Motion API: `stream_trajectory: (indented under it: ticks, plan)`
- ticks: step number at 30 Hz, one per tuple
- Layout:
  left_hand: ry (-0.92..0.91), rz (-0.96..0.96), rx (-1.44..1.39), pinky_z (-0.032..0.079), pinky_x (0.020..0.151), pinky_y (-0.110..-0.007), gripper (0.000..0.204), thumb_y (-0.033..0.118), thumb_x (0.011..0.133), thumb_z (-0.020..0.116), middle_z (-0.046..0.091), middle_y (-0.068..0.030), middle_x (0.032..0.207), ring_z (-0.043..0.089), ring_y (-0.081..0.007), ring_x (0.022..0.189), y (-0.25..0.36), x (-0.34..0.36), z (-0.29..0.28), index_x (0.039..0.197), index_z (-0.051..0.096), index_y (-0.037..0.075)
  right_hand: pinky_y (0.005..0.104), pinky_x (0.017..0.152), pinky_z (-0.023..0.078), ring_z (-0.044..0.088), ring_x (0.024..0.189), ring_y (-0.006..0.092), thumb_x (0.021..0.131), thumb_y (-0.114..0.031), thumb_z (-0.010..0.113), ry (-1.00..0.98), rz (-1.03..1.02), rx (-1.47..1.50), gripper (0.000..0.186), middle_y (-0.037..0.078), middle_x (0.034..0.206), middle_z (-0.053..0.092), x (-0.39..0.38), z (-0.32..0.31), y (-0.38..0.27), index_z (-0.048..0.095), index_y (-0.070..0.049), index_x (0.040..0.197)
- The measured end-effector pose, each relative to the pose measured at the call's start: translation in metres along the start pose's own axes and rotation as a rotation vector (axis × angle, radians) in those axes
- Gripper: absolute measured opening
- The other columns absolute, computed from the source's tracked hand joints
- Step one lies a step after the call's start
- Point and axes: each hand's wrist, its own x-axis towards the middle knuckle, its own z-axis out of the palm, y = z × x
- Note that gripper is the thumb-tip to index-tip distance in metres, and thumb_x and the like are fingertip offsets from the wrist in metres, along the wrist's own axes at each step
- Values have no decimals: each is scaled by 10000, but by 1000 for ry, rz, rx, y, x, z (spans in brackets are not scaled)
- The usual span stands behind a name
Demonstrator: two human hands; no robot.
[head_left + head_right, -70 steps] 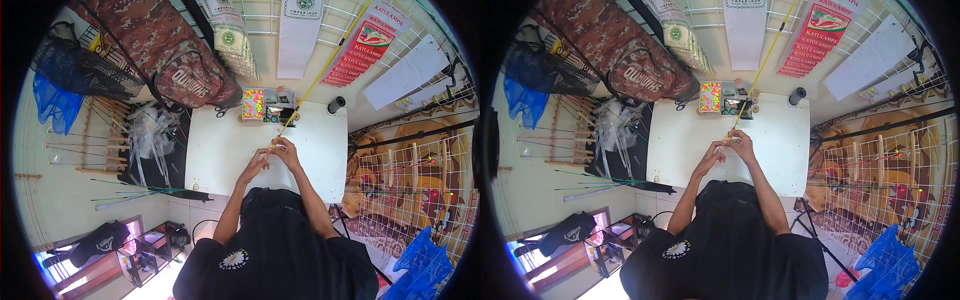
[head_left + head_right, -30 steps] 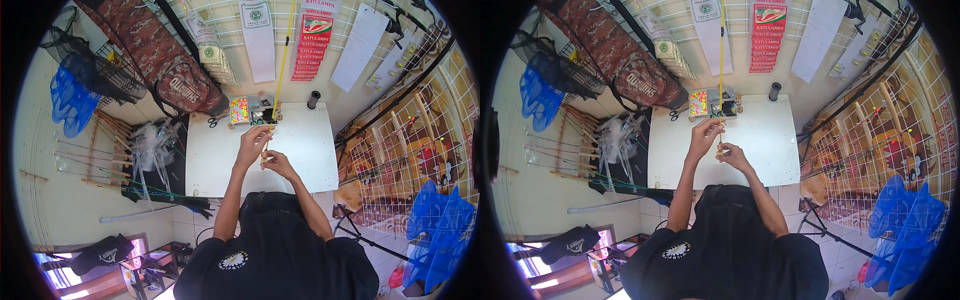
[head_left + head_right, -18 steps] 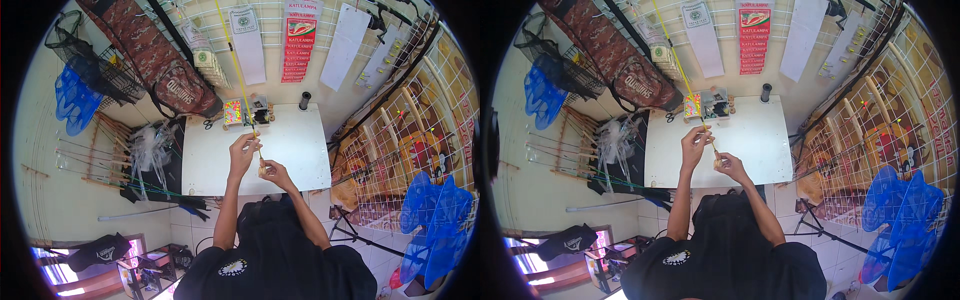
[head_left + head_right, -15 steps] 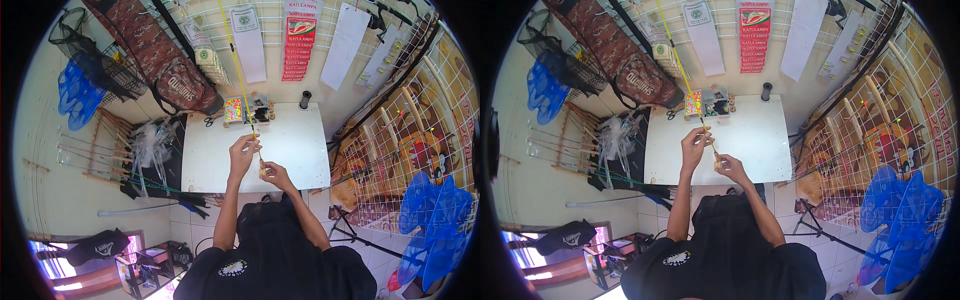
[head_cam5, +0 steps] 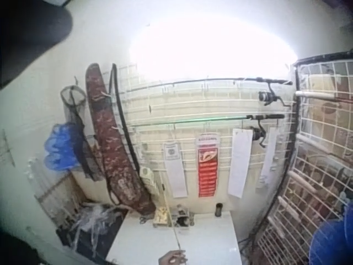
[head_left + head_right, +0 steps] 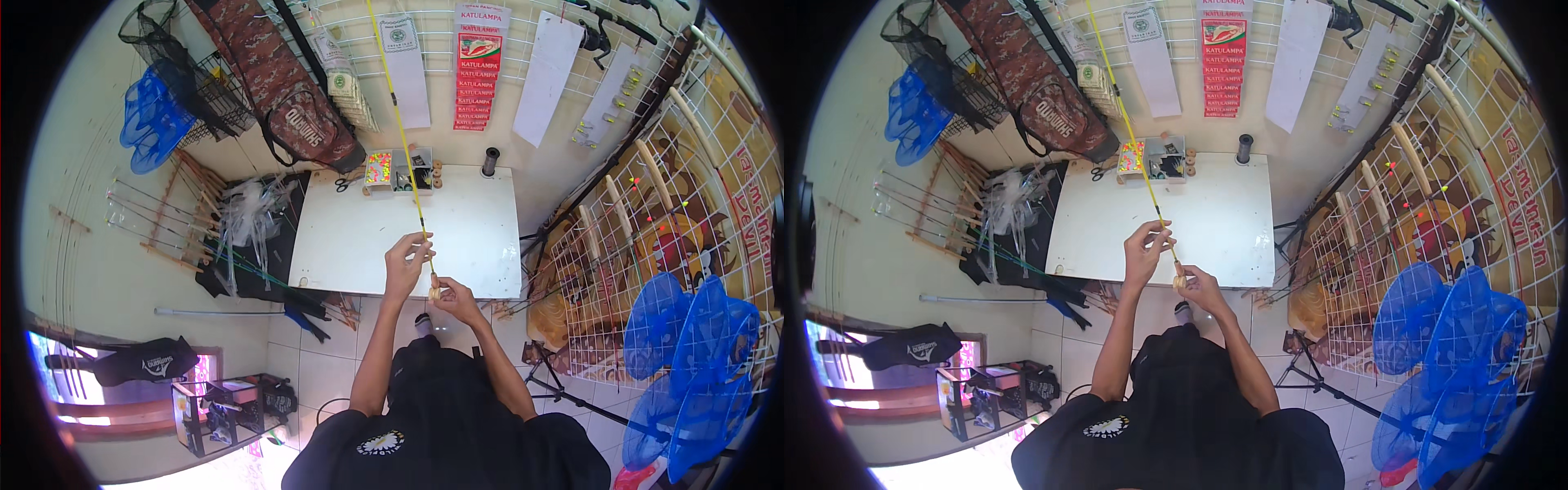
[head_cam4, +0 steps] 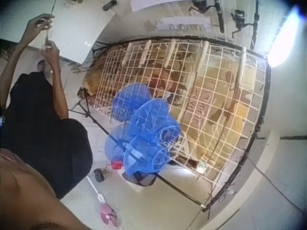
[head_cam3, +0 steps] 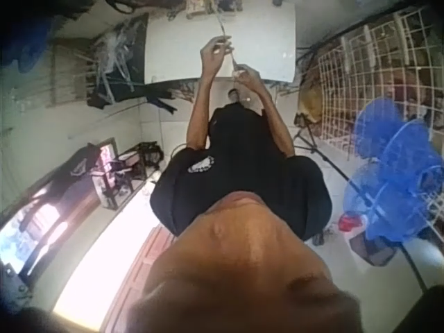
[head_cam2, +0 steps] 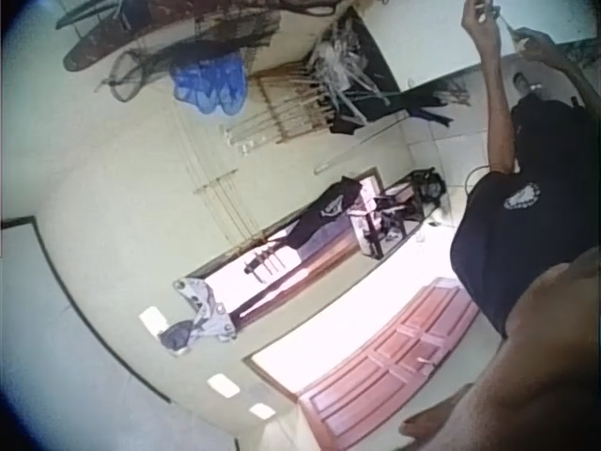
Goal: Repairing or assembling the tip of a fishing rod by wrapping it with thread for attachment.
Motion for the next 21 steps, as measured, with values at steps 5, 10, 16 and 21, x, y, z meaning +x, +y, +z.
stream_trajectory:
  ticks: [5, 10, 16, 21]
  plan:
    - [-4, -24, 71, 607, 724, -301, 197, 26, 919, 600, 644, -114, 1019, 694, -191, 836, 2, -36, 16, 1100, 627, -45, 300, 782, 540, 651, 958, 193, 734, -132, 809, -136, 149, 92, 781, 162, 1278, 564, -38, -16, -6, 429, -69, 1414]
    - [-34, -49, 103, 599, 712, -293, 194, 44, 917, 603, 673, -116, 1046, 699, -180, 812, -2, -73, 28, 1089, 632, -42, 355, 899, 495, 568, 1133, 234, 753, -224, 809, -98, 3, -118, 827, 202, 1344, 508, -55, -39, -23, 382, -102, 1451]
    - [-63, -55, 206, 582, 712, -282, 203, 81, 918, 612, 684, -101, 1006, 686, -158, 820, -21, -110, 28, 1087, 638, -27, 379, 911, 507, 587, 1097, 257, 826, -191, 735, 10, -112, -84, 720, 205, 1337, 516, -63, -42, -76, 382, -126, 1450]
    - [-133, -89, 219, 534, 706, -314, 214, 107, 921, 606, 663, -140, 971, 678, -199, 791, -41, -136, 30, 1096, 641, -12, 342, 874, 521, 617, 1052, 236, 887, -155, 658, 82, -220, -67, 577, 190, 1258, 582, -62, -35, -121, 420, -68, 1405]
